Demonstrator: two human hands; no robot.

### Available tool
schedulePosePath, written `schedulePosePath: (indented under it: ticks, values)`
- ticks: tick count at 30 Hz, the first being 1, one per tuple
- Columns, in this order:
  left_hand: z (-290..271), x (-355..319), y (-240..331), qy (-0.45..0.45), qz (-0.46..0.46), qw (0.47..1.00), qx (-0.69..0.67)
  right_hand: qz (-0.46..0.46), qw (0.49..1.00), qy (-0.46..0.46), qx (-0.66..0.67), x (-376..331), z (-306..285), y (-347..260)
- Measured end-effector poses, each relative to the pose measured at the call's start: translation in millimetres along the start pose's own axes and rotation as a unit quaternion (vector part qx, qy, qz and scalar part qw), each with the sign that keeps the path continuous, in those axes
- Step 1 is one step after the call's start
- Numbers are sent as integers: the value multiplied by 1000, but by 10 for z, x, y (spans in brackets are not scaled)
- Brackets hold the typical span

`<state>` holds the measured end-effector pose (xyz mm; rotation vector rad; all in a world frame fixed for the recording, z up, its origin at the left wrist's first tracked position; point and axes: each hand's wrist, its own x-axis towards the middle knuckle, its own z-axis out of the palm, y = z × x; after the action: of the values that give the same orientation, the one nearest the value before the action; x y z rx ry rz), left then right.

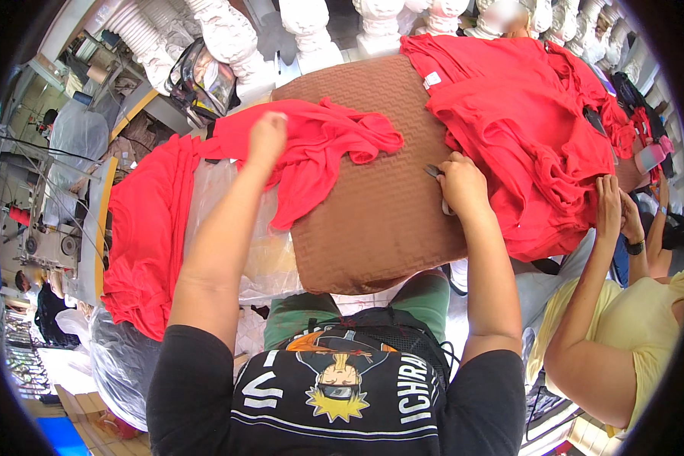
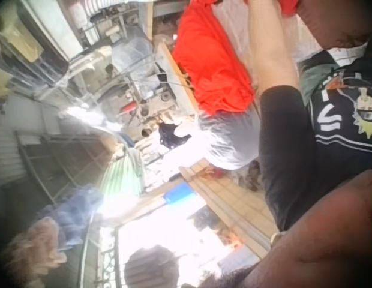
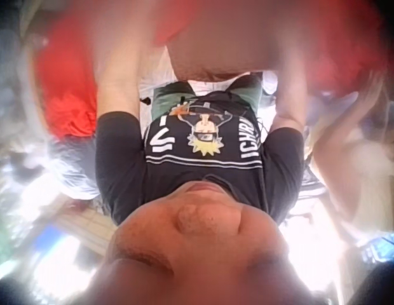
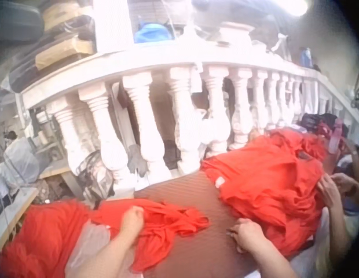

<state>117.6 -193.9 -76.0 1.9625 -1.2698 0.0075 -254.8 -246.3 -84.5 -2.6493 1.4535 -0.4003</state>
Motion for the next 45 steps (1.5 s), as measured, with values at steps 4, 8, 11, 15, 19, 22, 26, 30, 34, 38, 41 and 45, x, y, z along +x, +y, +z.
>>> schedulePosePath:
  ticks: [4, 8, 11, 15, 19, 22, 26, 30, 34, 38, 41, 45]
  values:
    - [-562, 314, 421, 86, 42, 966, -238, -2, 997, 74, -13, 18, 154, 181]
    - [-1126, -30, 1226, 17, 175, 973, -150, 71, 965, 94, 236, 91, 132, 180]
    - [-1173, -31, 1311, -61, 144, 977, -144, 78, 847, 63, 521, 252, -93, -108]
    - [-1408, -192, 1580, -100, 166, 975, -104, -39, 866, 100, 488, 328, -486, -775]
    - [-1727, -309, 1694, -112, 227, 966, -58, -142, 922, 248, 261, 527, -517, -1061]
    - [-2138, -443, 1725, -98, 216, 970, 50, -78, 962, 156, 210, 718, -534, -1051]
    - [-2710, -536, 1378, -59, 176, 944, 273, 18, 954, 203, 221, 725, -830, -1178]
    - [-3150, -484, 707, 44, 105, 917, 383, 40, 948, 273, 159, 574, -1325, -1220]
    - [-3545, -405, 228, 63, -21, 904, 422, 22, 928, 360, 92, 442, -1753, -941]
    - [-3962, -410, -214, 39, -104, 927, 358, 44, 913, 372, 159, 139, -2330, -734]
    - [-4152, -476, 80, 53, -179, 968, 168, 37, 887, 410, 210, -47, -2914, -263]
    - [-4374, -633, 459, 80, -70, 941, -323, 41, 808, 360, 465, 165, -3108, -222]
